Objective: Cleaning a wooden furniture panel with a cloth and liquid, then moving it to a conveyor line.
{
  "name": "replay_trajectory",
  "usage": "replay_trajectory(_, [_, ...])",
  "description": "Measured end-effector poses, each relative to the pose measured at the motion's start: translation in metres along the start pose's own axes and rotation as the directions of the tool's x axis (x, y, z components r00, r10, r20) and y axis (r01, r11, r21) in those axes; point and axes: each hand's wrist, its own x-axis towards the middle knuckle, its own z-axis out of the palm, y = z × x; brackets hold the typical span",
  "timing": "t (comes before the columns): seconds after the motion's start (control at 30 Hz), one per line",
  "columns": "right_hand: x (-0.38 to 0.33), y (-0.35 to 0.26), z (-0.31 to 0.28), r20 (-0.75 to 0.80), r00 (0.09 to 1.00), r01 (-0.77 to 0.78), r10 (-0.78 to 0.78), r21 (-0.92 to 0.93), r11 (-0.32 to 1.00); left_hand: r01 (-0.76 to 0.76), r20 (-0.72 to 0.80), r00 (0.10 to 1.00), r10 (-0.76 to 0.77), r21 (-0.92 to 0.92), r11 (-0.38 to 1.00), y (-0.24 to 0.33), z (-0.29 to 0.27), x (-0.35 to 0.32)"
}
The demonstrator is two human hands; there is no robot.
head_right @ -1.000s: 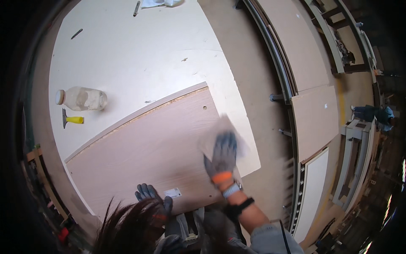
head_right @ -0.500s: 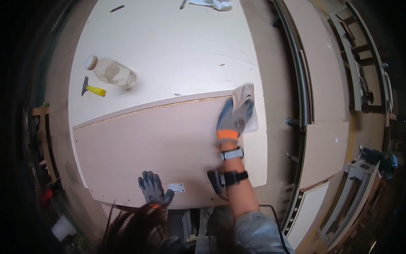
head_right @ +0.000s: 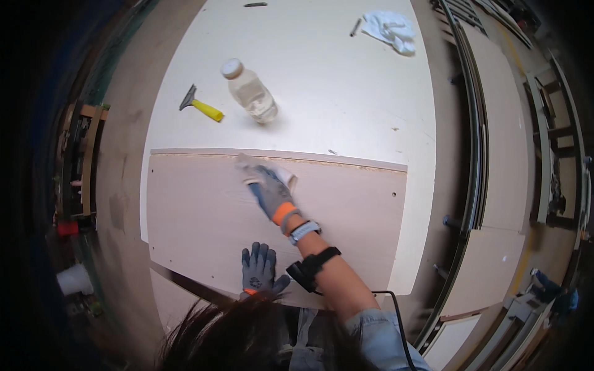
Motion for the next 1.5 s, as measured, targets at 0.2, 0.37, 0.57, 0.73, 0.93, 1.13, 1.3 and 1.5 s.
replay_trajectory(0.2, [-0.04,-0.058,-0.047,0.168,0.927,-0.069,0.336,0.955,-0.289,0.025,-0.042,0.999,-0.026,-0.035,0.999,-0.014,-0.017,-0.001])
replay_trajectory(0.37, [-0.074,-0.071,-0.079,-0.055,0.931,0.145,0.36,0.963,-0.229,-0.042,-0.369,0.921,-0.123,-0.408,0.912,-0.071,-0.06,0.079])
replay_trajectory(0.57, [-0.099,-0.088,-0.061,-0.317,0.772,0.38,0.551,0.925,0.0,0.019,-0.399,0.822,-0.405,-0.693,0.721,-0.112,-0.124,0.26])
replay_trajectory(0.73, [-0.114,-0.101,-0.048,-0.409,0.75,0.56,0.52,0.811,-0.169,-0.172,-0.449,0.83,-0.332,-0.77,0.614,-0.126,-0.112,0.331])
replay_trajectory(0.93, [-0.134,-0.089,-0.04,-0.413,0.741,0.58,0.529,0.791,-0.194,-0.246,-0.443,0.823,-0.354,-0.842,0.481,-0.134,-0.099,0.367])
replay_trajectory(1.13, [-0.151,-0.079,-0.025,-0.399,0.74,0.591,0.541,0.769,-0.241,-0.202,-0.364,0.913,-0.184,-0.797,0.569,-0.123,-0.123,0.348])
replay_trajectory(1.3, [-0.15,-0.08,-0.027,-0.374,0.724,0.579,0.58,0.787,-0.215,-0.434,-0.406,0.877,0.259,-0.435,0.789,-0.09,-0.151,0.286])
replay_trajectory(1.5, [-0.137,-0.095,-0.036,-0.364,0.838,0.5,0.408,0.812,-0.302,-0.702,-0.283,0.595,0.752,0.272,0.658,-0.031,-0.183,0.227])
